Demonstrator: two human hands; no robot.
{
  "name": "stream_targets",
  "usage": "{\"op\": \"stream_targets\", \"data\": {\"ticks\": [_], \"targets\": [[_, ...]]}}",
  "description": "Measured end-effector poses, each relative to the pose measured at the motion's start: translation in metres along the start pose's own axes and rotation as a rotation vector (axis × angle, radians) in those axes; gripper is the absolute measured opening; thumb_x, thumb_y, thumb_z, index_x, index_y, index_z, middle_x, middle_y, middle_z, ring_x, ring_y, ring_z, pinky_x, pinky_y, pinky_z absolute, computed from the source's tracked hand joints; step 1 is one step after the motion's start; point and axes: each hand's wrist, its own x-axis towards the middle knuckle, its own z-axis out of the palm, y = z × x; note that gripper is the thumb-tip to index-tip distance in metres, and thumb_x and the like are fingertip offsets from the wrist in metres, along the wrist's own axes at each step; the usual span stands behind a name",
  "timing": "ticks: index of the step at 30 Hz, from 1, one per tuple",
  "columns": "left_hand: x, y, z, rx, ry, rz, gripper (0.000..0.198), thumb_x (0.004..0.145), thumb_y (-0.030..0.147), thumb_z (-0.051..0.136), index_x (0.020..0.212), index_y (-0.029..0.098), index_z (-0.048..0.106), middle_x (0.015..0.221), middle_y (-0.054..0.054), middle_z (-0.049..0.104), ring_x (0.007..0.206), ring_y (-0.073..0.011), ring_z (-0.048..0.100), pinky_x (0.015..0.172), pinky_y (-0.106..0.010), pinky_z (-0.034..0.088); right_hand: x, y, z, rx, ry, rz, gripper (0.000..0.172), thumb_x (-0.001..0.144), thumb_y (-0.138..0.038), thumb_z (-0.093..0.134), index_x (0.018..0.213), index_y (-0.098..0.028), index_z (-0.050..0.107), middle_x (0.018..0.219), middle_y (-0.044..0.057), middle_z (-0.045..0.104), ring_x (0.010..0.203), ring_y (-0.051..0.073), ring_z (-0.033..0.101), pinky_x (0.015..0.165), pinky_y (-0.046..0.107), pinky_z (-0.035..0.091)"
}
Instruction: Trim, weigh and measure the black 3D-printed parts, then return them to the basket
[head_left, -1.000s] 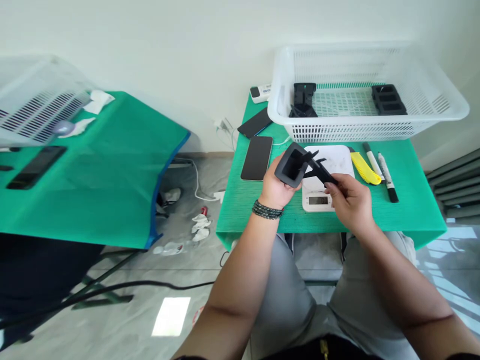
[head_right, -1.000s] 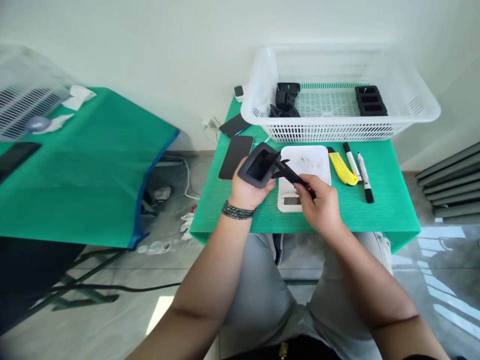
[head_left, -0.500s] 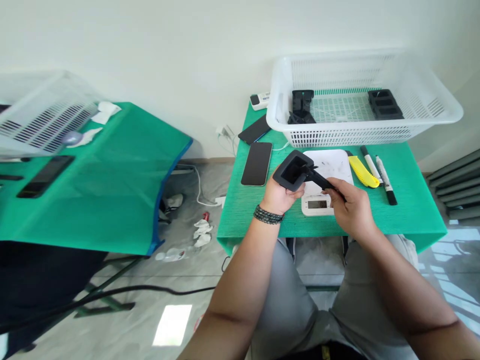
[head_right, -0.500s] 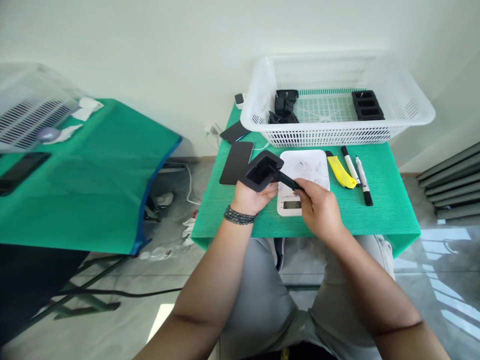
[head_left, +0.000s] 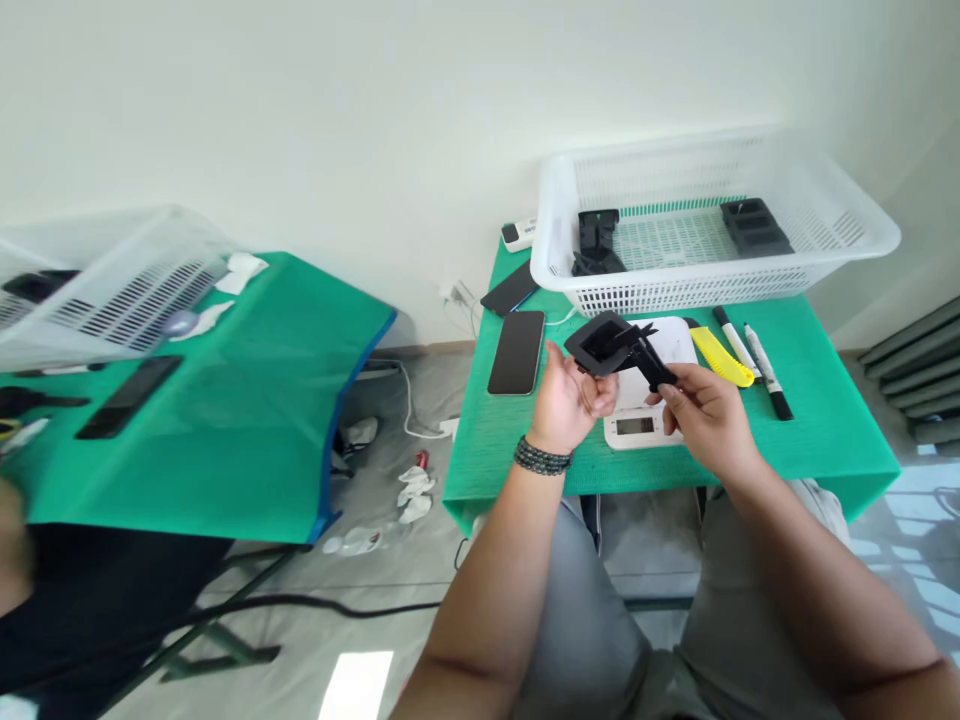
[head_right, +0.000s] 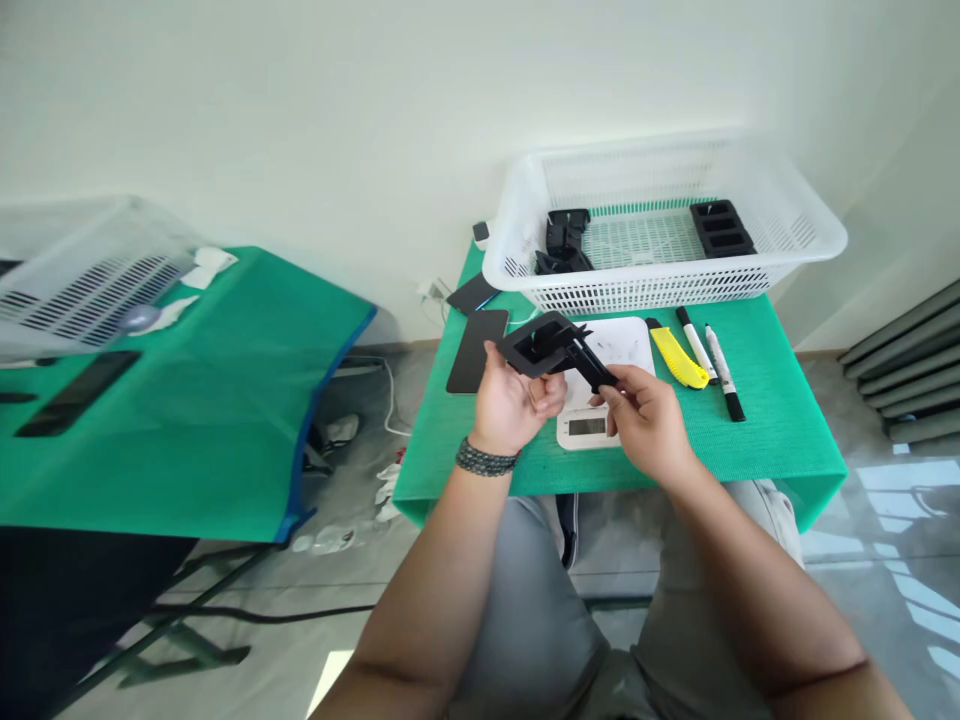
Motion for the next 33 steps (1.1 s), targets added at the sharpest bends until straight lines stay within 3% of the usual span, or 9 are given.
{"op": "stream_targets", "data": {"ticks": [4, 8, 11, 18, 25, 33], "targets": [[0.0, -0.007, -0.002, 0.012, -0.033, 0.125, 0.069, 0.086, 0.081, 0.064, 0.109, 0.016, 0.07, 0.082, -0.006, 0.072, 0.056, -0.0131, 0.061, 0.045, -0.022, 0.041, 0.002, 0.0, -0.002, 0.056, -0.004, 0.054, 0.035, 0.084, -0.047, 0.074, 0.101, -0.018, 0.068, 0.074, 0.004, 0.076, 0.042, 0.009, 0.052, 0.041, 0.024, 0.039], [0.001, -0.015, -0.004, 0.052, -0.05, 0.278, 0.07, 0.068, 0.072, 0.087, 0.112, 0.021, 0.067, 0.108, -0.007, 0.074, 0.088, -0.0206, 0.072, 0.065, -0.029, 0.058, 0.001, 0.005, -0.004, -0.007, 0.021, 0.016, 0.03, 0.084, -0.043, 0.071, 0.1, -0.018, 0.069, 0.075, 0.004, 0.076, 0.044, 0.01, 0.053, 0.043, 0.024, 0.042], [0.003, -0.019, -0.006, 0.155, -0.068, 0.386, 0.076, 0.06, 0.072, 0.091, 0.114, 0.024, 0.066, 0.112, -0.006, 0.072, 0.093, -0.0194, 0.071, 0.074, -0.032, 0.062, 0.0, 0.008, -0.005, -0.123, 0.061, -0.019, 0.025, 0.086, -0.039, 0.068, 0.099, -0.017, 0.07, 0.076, 0.005, 0.075, 0.048, 0.011, 0.055, 0.046, 0.025, 0.044], [0.005, -0.018, -0.012, 0.408, -0.119, 0.475, 0.088, 0.055, 0.071, 0.094, 0.12, 0.02, 0.065, 0.1, -0.007, 0.071, 0.083, -0.0189, 0.068, 0.073, -0.031, 0.059, -0.001, 0.006, -0.005, -0.266, 0.054, -0.066, 0.023, 0.09, -0.04, 0.064, 0.092, -0.019, 0.069, 0.07, 0.002, 0.07, 0.051, 0.013, 0.051, 0.048, 0.026, 0.039], [0.003, -0.014, -0.014, 0.399, -0.051, 0.489, 0.079, 0.057, 0.072, 0.092, 0.109, 0.017, 0.069, 0.088, -0.004, 0.069, 0.07, -0.015, 0.063, 0.063, -0.028, 0.056, -0.001, 0.006, -0.005, -0.345, 0.085, -0.073, 0.026, 0.089, -0.043, 0.067, 0.076, -0.02, 0.063, 0.06, -0.001, 0.06, 0.054, 0.014, 0.051, 0.051, 0.026, 0.036], [0.001, -0.01, -0.013, 0.411, -0.084, 0.416, 0.067, 0.063, 0.065, 0.093, 0.106, 0.017, 0.071, 0.093, -0.005, 0.069, 0.071, -0.013, 0.063, 0.065, -0.027, 0.058, 0.001, 0.005, -0.012, -0.237, -0.055, 0.017, 0.027, 0.089, -0.039, 0.063, 0.101, -0.016, 0.071, 0.078, 0.007, 0.077, 0.05, 0.014, 0.053, 0.048, 0.027, 0.043]]}}
